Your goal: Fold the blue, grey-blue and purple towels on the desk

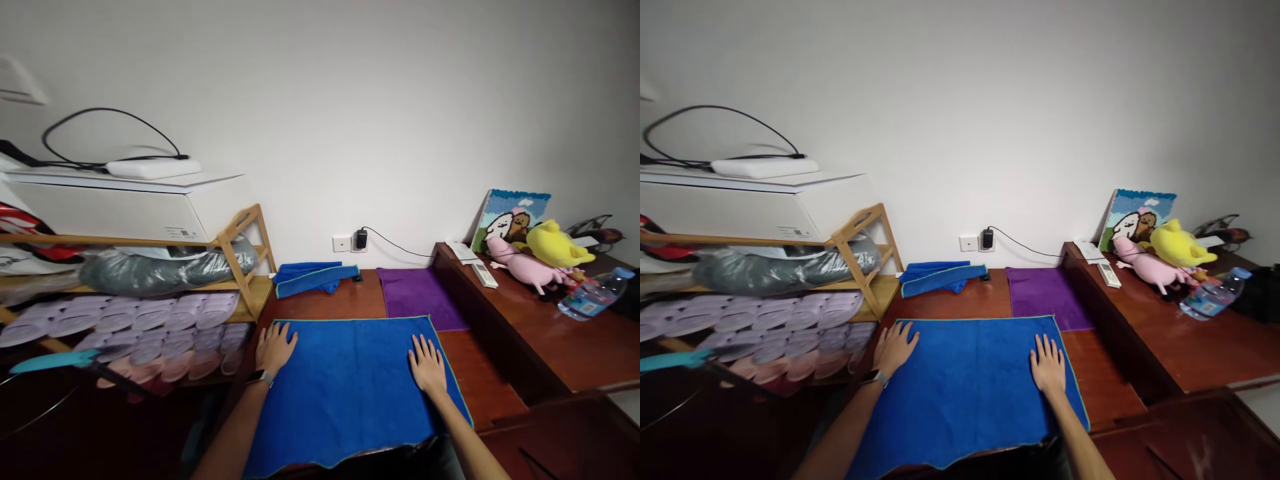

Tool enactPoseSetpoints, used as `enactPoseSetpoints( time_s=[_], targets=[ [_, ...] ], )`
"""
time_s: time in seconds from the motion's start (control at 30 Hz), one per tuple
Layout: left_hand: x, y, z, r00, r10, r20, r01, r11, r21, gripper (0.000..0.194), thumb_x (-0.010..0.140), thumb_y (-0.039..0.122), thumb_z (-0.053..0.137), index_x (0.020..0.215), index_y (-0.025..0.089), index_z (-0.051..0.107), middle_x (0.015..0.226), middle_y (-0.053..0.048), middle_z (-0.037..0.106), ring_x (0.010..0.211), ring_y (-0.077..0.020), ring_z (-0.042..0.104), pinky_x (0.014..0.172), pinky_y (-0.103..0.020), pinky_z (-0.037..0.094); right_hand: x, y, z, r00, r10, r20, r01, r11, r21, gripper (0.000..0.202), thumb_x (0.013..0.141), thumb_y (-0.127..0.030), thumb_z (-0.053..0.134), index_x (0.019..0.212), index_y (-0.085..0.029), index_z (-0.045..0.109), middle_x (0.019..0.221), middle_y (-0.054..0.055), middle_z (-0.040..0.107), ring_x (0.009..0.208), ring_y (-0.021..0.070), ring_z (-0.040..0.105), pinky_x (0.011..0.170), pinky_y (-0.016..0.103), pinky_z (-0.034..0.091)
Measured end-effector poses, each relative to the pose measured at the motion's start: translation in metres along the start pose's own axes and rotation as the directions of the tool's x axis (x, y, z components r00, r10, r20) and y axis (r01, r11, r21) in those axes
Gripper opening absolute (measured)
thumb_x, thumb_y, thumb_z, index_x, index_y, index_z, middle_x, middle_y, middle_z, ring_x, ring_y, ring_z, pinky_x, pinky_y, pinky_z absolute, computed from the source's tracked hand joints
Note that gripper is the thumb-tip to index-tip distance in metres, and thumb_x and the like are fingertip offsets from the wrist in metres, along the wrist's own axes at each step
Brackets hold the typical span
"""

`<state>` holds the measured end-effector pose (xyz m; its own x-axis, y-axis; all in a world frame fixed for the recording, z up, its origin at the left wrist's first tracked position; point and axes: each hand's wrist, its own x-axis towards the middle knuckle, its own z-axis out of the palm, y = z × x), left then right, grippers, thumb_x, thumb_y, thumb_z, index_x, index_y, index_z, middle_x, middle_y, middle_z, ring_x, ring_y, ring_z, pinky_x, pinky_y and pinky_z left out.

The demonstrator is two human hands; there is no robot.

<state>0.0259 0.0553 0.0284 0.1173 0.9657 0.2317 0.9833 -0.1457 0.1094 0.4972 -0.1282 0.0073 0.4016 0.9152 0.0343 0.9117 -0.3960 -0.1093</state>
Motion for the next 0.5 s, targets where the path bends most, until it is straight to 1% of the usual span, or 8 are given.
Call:
enactPoseSetpoints(
  time_s=[0.03,0.1,0.2,0.27,0.33,0.43,0.5],
  targets=[
    [0.003,0.001,0.0,1.0,0.009,-0.006,-0.009,1.0,-0.009,0.063,0.103,0.047,0.042,0.151,0.013,0.064,0.162,-0.02,0.059,0.155,-0.0347,0.048,0.132,-0.055,0.029,-0.001,0.0,0.0,1.0,0.0,0.0,0.0,1.0,-0.001,0.07,0.109,-0.054,0.023,0.173,-0.028,0.032,0.18,0.003,0.03,0.166,0.0305,0.027,0.134,0.053,0.023],
    [0.008,0.004,0.003,1.0,0.002,-0.013,-0.003,0.999,-0.042,0.063,0.104,0.045,0.041,0.156,0.013,0.06,0.167,-0.019,0.053,0.158,-0.0329,0.045,0.132,-0.052,0.03,-0.001,0.001,-0.001,1.0,-0.007,-0.012,0.008,1.0,0.007,0.069,0.109,-0.054,0.025,0.172,-0.028,0.034,0.179,0.003,0.033,0.165,0.031,0.03,0.133,0.053,0.025],
    [0.012,0.004,0.012,0.999,-0.041,-0.002,0.04,0.996,-0.082,0.067,0.104,0.045,0.042,0.163,0.016,0.051,0.173,-0.017,0.044,0.162,-0.0325,0.039,0.133,-0.053,0.029,0.011,0.009,-0.009,0.999,-0.034,-0.024,0.035,0.998,0.049,0.065,0.108,-0.055,0.029,0.167,-0.033,0.046,0.173,0.005,0.045,0.158,0.0322,0.041,0.127,0.055,0.035],
    [0.013,0.002,0.017,0.998,-0.056,0.014,0.057,0.995,-0.088,0.069,0.104,0.046,0.041,0.165,0.016,0.048,0.174,-0.017,0.042,0.162,-0.0334,0.038,0.133,-0.054,0.028,0.03,0.019,-0.02,0.999,-0.028,-0.017,0.03,0.994,0.106,0.062,0.108,-0.055,0.029,0.16,-0.034,0.055,0.166,0.007,0.054,0.148,0.0324,0.052,0.119,0.054,0.044],
    [0.014,0.001,0.019,0.998,-0.058,0.014,0.059,0.995,-0.085,0.069,0.104,0.047,0.041,0.165,0.017,0.048,0.174,-0.017,0.042,0.163,-0.034,0.037,0.133,-0.055,0.027,0.056,0.031,-0.032,0.999,0.026,-0.032,-0.02,0.982,0.19,0.062,0.107,-0.052,0.03,0.155,-0.028,0.061,0.158,0.012,0.06,0.137,0.0325,0.061,0.112,0.05,0.05],
    [0.015,-0.002,0.021,0.998,-0.057,-0.005,0.056,0.995,-0.078,0.069,0.104,0.048,0.04,0.165,0.02,0.048,0.174,-0.015,0.044,0.163,-0.0338,0.036,0.134,-0.056,0.026,0.098,0.047,-0.045,0.986,0.139,-0.09,-0.107,0.951,0.291,0.061,0.103,-0.044,0.036,0.148,-0.016,0.066,0.148,0.02,0.067,0.128,0.0335,0.067,0.108,0.046,0.053],
    [0.015,-0.003,0.022,0.999,-0.051,-0.008,0.05,0.996,-0.08,0.069,0.104,0.049,0.04,0.165,0.02,0.049,0.174,-0.015,0.044,0.163,-0.0333,0.036,0.134,-0.055,0.025,0.12,0.055,-0.047,0.979,0.173,-0.11,-0.13,0.938,0.321,0.057,0.1,-0.042,0.041,0.138,-0.014,0.073,0.135,0.022,0.074,0.122,0.0331,0.071,0.104,0.043,0.055]
  ],
)
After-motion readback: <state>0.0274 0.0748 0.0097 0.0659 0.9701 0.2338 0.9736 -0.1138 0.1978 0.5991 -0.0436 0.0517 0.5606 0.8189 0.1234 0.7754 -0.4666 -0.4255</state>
